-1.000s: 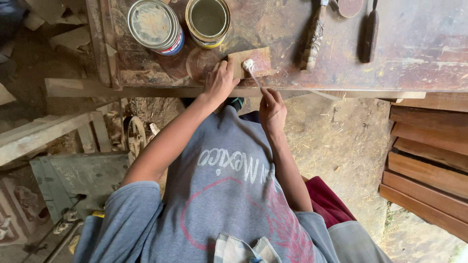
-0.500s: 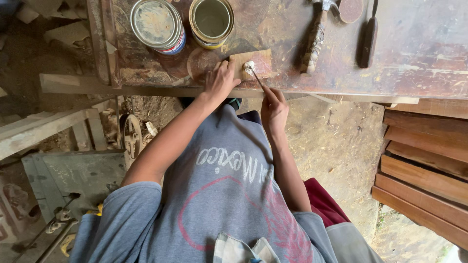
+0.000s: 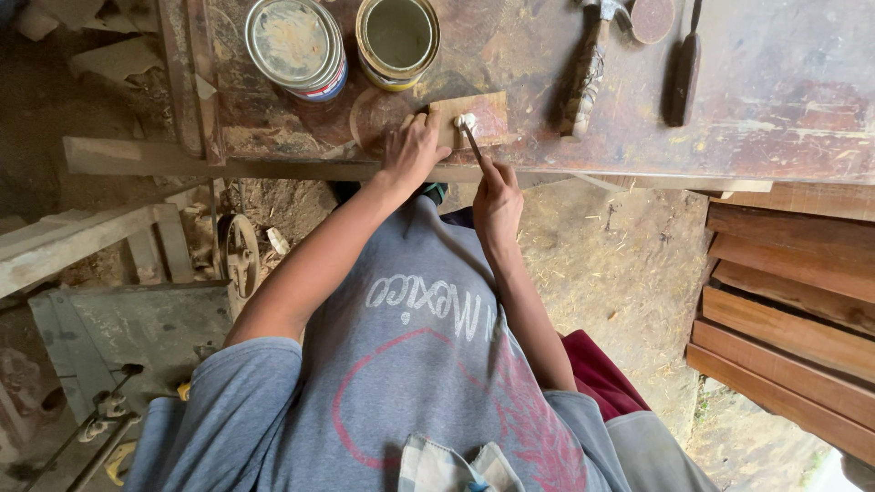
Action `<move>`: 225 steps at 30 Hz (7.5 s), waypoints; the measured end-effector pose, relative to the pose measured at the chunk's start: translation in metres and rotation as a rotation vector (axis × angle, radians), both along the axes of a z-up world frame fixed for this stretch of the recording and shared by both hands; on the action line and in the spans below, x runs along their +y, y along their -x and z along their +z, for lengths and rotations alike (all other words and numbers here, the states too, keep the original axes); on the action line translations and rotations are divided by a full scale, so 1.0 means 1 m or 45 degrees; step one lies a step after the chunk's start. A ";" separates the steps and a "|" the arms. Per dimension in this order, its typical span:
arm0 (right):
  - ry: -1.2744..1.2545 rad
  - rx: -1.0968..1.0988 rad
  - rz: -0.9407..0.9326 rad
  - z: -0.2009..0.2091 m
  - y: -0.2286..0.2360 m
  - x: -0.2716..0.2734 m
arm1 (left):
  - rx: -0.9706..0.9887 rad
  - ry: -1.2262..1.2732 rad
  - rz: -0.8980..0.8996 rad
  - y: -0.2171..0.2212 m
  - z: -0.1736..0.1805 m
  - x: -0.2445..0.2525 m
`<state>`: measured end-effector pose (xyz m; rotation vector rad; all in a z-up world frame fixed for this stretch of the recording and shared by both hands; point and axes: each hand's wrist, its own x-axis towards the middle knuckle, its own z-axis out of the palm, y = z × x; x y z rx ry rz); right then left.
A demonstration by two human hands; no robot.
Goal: The person scoops a light-colored paste from a can onto a small wooden board, then adds a reddish paste from a second can. Using a metal spatula, they mix the two pastes together on the board until a uniform pinkish mixture is formed.
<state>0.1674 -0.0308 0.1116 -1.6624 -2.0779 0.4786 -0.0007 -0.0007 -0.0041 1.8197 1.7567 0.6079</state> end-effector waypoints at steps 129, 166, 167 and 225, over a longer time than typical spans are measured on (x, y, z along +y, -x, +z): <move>0.464 0.902 -0.433 0.044 -0.126 -0.001 | -0.091 0.277 0.263 0.209 0.165 0.039; 0.667 0.525 -0.747 -0.003 -0.137 -0.042 | 0.404 0.408 0.186 0.194 0.163 0.039; 0.630 0.523 -0.708 -0.002 -0.133 -0.041 | 0.427 0.419 0.168 0.194 0.164 0.042; 0.074 0.062 0.628 0.113 0.035 0.016 | -0.091 -0.641 -0.075 0.097 0.091 -0.070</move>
